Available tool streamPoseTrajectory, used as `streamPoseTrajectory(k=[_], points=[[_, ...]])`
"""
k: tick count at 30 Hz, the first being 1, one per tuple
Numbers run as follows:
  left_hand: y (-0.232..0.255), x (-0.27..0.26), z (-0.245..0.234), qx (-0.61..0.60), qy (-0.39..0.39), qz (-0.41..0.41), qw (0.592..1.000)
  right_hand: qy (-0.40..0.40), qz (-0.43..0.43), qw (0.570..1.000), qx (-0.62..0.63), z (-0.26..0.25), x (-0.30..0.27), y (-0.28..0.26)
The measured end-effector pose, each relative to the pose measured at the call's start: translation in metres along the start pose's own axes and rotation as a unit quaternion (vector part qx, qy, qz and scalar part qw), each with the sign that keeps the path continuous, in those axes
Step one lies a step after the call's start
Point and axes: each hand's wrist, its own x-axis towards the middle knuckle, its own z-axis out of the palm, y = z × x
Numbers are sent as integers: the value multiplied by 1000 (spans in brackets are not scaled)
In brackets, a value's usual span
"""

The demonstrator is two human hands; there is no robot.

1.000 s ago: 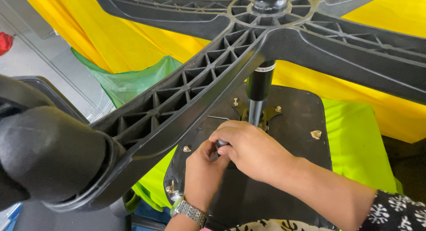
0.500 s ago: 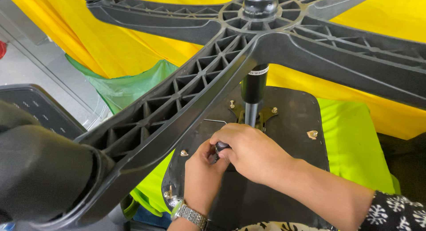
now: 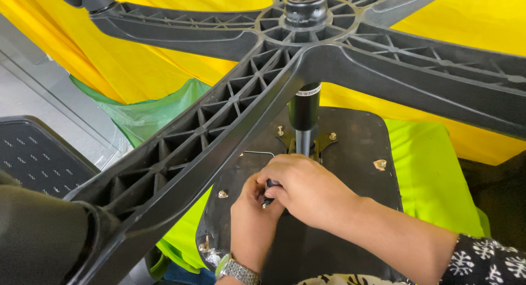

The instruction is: The person uses a screwdriver to tighten screws on the base of an office chair. They work on multiple screws around the central mounting plate, securing the chair base to the seat frame.

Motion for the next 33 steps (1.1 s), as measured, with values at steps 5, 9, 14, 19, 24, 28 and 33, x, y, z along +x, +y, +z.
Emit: streamPoseTrajectory(k=[5,9,14,19,24,28,33], points=[[0,0,2,27,11,-50,998,-48,100,994,-4,-5,2,3],[-3,7,-1,62,17,-30,997,15,-76,997,1,-5,-3,8],[0,8,0,42,28,-5,999,-8,39,999,4,-1,4,10],[1,8,-6,61,14,-58,996,-23,116,992,-44,4,10,5],[-5,12,-12,50,-13,3,999,72,-77,994,-41,5,5,4],[-7,10,-4,46,16,-3,999,-11,62,997,-43,2,5,2],[-11,7,-5,81,7,-44,996,-27,95,993,-71,2,4,-1]])
